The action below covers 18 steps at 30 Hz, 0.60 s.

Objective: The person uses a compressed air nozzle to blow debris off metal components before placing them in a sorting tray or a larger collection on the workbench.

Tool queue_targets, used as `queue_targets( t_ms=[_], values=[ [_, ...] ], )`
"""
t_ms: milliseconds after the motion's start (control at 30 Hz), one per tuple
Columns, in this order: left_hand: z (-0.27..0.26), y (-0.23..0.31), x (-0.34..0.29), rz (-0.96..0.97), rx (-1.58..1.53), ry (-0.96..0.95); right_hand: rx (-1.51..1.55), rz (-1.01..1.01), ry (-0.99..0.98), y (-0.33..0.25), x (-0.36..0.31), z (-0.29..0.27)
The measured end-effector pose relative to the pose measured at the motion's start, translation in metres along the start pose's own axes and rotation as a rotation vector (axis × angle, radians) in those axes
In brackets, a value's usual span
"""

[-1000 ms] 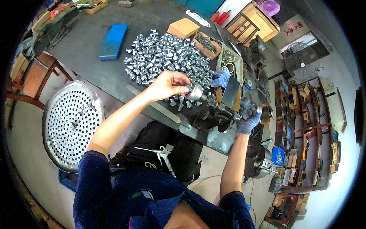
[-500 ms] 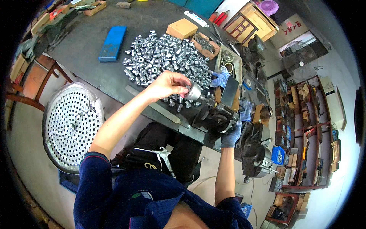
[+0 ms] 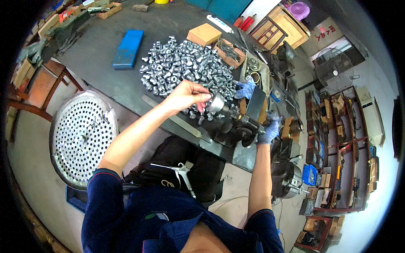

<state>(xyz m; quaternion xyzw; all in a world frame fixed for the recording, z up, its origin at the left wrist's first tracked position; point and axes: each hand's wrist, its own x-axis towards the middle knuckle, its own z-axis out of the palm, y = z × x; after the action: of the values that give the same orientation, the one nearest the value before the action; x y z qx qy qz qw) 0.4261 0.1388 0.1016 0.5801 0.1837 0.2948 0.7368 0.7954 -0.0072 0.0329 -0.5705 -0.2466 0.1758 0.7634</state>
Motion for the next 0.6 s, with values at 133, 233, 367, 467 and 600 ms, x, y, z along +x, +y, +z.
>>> queue_targets(
  t_ms=[133, 233, 367, 467, 600],
  values=[
    [-0.004, -0.004, 0.0, 0.001, -0.034, 0.0, 0.389, 0.023, 0.002, -0.074, -0.044, 0.04],
    [-0.005, -0.01, -0.002, 0.01, -0.118, 0.027, 0.372, -0.064, 0.048, -0.091, -0.083, 0.022],
    [-0.005, -0.01, -0.005, 0.0, -0.145, 0.052, 0.301, 0.04, 0.102, -0.093, -0.136, 0.013],
    [-0.007, -0.007, -0.004, -0.013, -0.116, 0.039, 0.364, 0.203, 0.161, -0.046, -0.135, -0.01],
    [-0.009, -0.002, -0.01, 0.015, -0.091, 0.091, 0.328, 0.166, 0.037, 0.008, -0.083, -0.001]
  ],
)
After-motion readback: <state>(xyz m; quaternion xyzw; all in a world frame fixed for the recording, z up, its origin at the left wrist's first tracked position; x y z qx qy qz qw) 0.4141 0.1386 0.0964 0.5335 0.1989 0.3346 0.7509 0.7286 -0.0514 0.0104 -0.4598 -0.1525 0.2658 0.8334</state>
